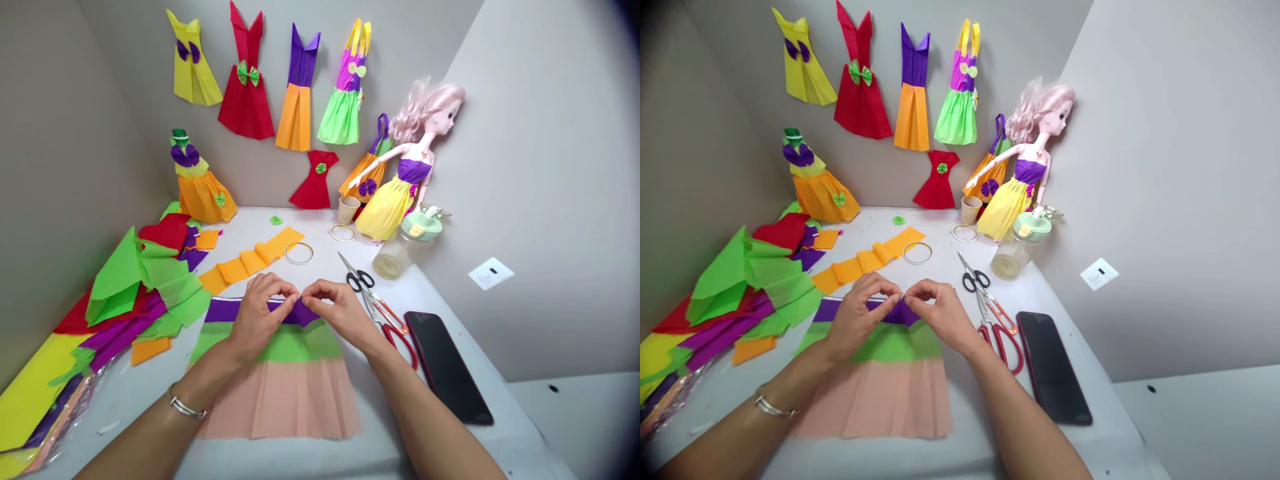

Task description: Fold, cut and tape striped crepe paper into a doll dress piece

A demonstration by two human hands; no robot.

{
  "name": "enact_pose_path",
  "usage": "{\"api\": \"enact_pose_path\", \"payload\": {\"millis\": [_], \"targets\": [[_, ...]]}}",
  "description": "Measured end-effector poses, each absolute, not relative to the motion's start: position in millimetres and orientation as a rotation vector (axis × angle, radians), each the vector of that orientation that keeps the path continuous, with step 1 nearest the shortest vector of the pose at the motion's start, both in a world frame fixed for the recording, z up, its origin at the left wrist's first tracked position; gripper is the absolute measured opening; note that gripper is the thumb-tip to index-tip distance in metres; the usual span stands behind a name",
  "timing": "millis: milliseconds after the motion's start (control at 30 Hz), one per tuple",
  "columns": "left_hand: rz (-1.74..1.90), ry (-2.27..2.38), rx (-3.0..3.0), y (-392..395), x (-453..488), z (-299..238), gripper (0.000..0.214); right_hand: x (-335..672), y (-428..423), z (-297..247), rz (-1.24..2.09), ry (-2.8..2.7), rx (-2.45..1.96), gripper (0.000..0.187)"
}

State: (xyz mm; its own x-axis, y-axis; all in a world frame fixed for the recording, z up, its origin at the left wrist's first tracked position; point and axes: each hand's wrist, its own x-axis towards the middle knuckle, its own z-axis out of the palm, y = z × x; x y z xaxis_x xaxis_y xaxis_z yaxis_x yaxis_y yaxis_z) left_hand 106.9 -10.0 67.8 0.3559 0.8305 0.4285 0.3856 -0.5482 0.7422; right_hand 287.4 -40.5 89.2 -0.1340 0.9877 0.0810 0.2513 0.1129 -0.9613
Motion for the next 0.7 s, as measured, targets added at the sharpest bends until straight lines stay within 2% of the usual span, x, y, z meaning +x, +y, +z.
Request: {"api": "enact_pose_path", "payload": {"millis": [500, 700], "targets": [[1.069, 1.152, 1.764, -3.2, 105.7, 73.6, 0.011, 290.7, -33.6, 81.3, 1.206, -1.327, -1.252, 0.02], [1.066, 1.167, 1.652, 4.9, 101.5, 65.0, 0.017, 298.0, -25.8, 70.7, 1.032, -1.294, -1.322, 0.024]]}}
